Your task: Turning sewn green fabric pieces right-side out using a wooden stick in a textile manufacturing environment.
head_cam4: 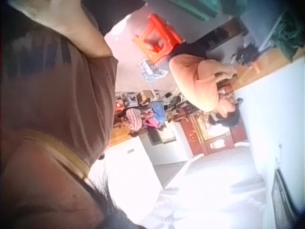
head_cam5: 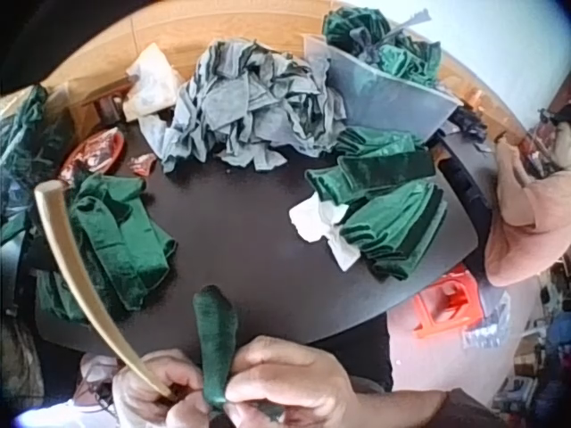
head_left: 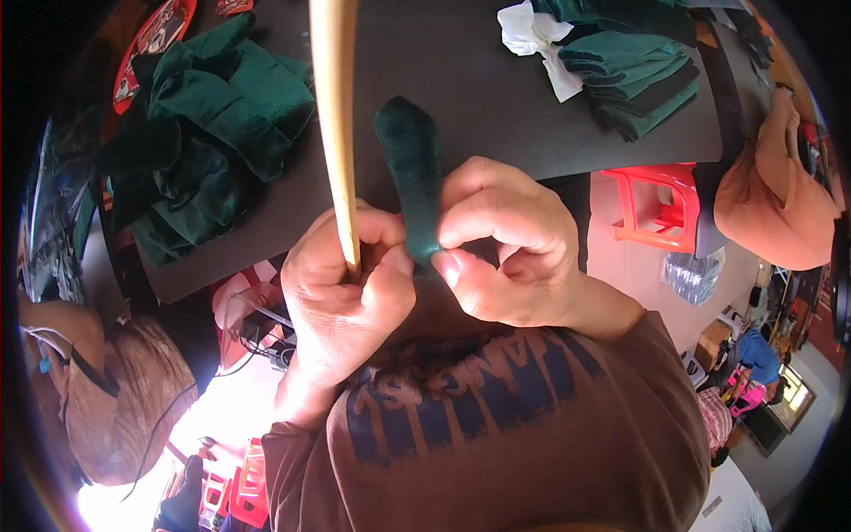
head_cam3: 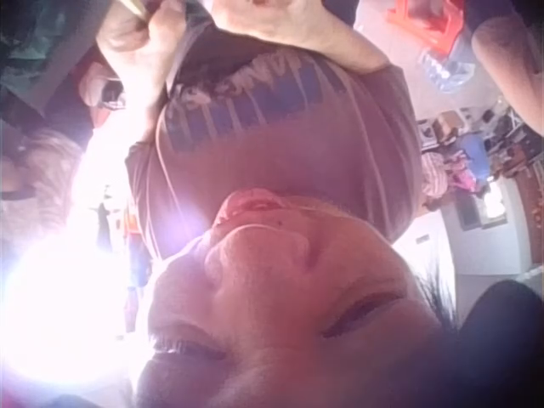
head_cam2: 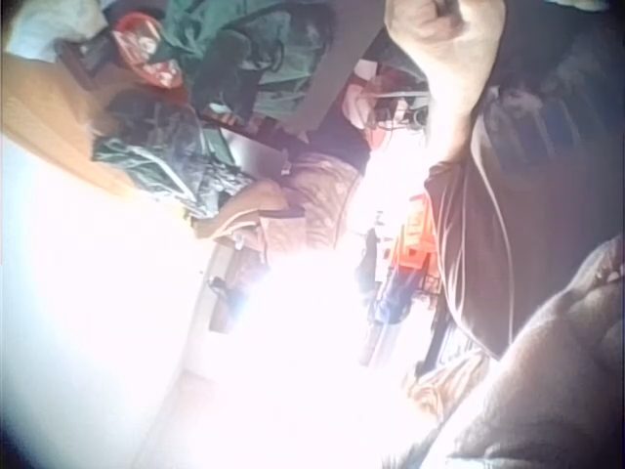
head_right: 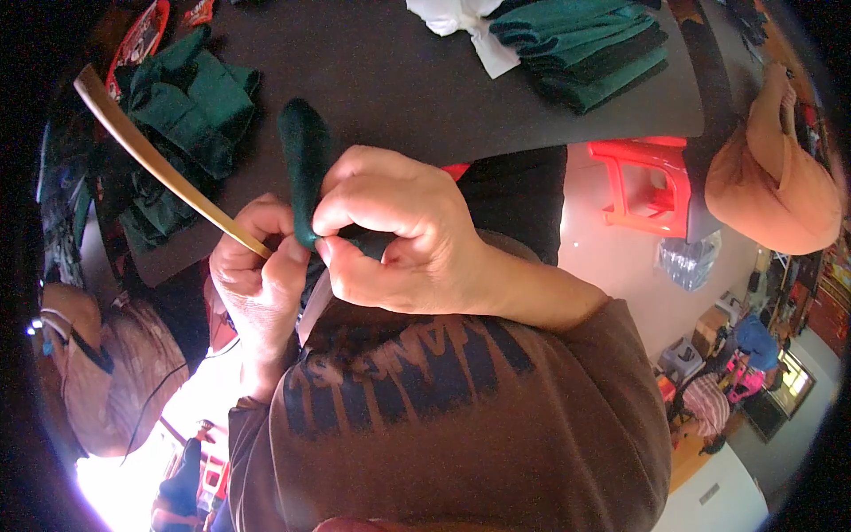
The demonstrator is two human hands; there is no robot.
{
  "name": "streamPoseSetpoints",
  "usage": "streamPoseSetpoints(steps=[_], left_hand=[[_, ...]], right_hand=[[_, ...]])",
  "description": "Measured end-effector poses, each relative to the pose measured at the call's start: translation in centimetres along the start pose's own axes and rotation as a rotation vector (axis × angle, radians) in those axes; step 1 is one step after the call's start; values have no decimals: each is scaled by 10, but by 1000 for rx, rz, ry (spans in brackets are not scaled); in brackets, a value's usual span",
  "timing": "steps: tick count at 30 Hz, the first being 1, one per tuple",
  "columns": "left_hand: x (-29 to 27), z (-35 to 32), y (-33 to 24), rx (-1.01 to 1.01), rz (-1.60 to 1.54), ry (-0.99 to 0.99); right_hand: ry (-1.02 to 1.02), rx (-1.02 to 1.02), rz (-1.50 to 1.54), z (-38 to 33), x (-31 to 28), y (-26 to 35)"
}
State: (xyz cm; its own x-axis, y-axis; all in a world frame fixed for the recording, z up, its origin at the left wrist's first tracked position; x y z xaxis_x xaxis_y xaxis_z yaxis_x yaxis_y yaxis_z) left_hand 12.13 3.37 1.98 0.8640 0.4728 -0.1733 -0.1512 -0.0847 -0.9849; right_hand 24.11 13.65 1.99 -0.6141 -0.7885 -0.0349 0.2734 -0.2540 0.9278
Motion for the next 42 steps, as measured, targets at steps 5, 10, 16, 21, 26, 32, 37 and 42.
streamPoseSetpoints(steps=[5,10,16,21,26,32,37,42], left_hand=[[5,1,-2,13,-62,-54],[9,0,-1,-29,-158,24],[3,-15,8,-88,-152,137],[-2,-26,17,-180,-60,312],[-2,-29,17,-293,4,415],[-1,-35,18,-430,-163,438],[-4,-38,20,-523,-252,497],[-5,-37,23,-503,-250,548]], right_hand=[[-18,44,19,-3,-11,-1],[-112,147,176,-6,-17,-3],[-145,80,148,-2,-35,-7],[-213,74,234,2,-45,-8],[-198,-34,100,8,-47,-3],[-222,-92,19,7,-39,0],[-251,-56,9,5,-34,3],[-216,-54,-134,5,-33,7]])
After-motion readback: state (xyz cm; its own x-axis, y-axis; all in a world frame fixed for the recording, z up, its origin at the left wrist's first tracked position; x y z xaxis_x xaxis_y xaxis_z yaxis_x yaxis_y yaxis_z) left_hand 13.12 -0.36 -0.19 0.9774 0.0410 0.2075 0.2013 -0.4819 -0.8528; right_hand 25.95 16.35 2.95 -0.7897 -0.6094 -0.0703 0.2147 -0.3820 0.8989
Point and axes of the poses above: each hand's wrist, its own z-axis towards the middle knuckle, its own x-axis out of the palm, y = z × x, the point moved 2 cm from there along z, towards the middle knuckle
